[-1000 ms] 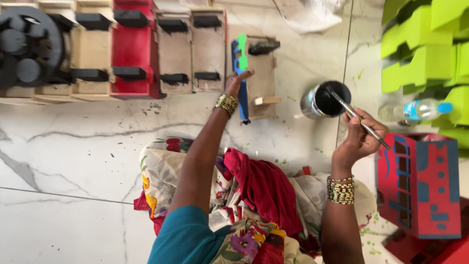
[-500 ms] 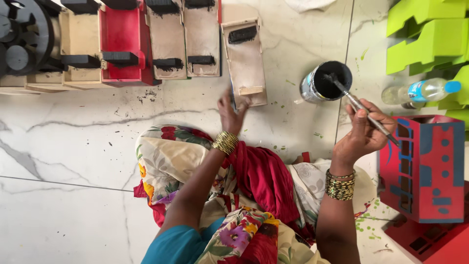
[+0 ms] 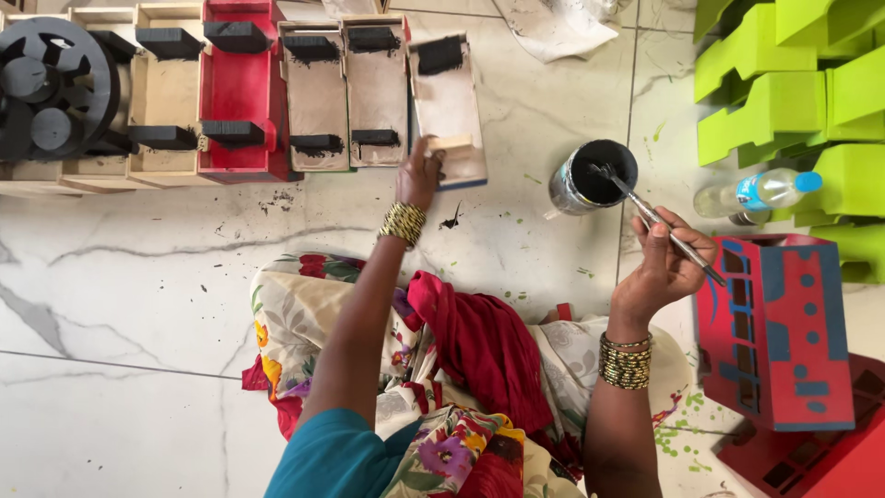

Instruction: The person sits on the floor and paints small wooden toy houses with black paint using a brush, holding each toy steady with one hand while brushing its surfaces. They dip the brush into a paint can between toys and set finished toys aside with others on the floor.

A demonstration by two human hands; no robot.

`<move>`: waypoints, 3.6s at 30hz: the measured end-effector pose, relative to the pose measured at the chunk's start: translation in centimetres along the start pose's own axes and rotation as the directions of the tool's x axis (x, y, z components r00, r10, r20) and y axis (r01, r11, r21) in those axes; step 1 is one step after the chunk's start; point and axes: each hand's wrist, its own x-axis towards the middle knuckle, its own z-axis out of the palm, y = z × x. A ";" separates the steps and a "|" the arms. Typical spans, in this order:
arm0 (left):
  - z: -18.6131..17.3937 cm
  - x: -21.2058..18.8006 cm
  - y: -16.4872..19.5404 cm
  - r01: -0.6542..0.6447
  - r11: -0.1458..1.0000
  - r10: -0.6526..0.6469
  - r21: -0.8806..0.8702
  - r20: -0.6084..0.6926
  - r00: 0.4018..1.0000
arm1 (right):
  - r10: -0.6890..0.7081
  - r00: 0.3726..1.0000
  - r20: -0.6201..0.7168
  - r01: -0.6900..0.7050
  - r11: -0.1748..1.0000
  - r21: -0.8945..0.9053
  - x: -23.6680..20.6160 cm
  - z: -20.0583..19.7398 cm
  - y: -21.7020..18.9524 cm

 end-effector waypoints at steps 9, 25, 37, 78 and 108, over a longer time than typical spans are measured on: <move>-3.2 1.2 0.0 -0.065 0.990 0.072 0.129 -0.051 0.996 | 0.012 1.000 0.001 -0.012 1.000 -0.003 0.4 0.3 0.5; -0.5 -4.3 -0.6 0.276 0.928 -0.351 -0.249 -0.348 0.869 | 0.010 1.000 0.004 -0.010 0.999 0.050 0.4 0.1 0.1; -10.1 0.0 -4.3 -0.034 0.471 -0.636 -0.882 -0.366 0.679 | 0.066 0.997 -0.030 -0.062 0.992 0.105 0.3 -0.8 0.9; 0.0 -0.2 0.7 0.379 -0.079 -0.497 -0.922 0.366 0.787 | 0.075 0.997 -0.008 -0.074 0.996 0.041 0.3 0.2 1.1; -2.4 -7.0 -3.4 0.579 0.371 -0.449 -0.726 0.406 0.796 | 0.126 0.991 -0.041 -0.121 0.985 0.124 0.9 -1.7 2.5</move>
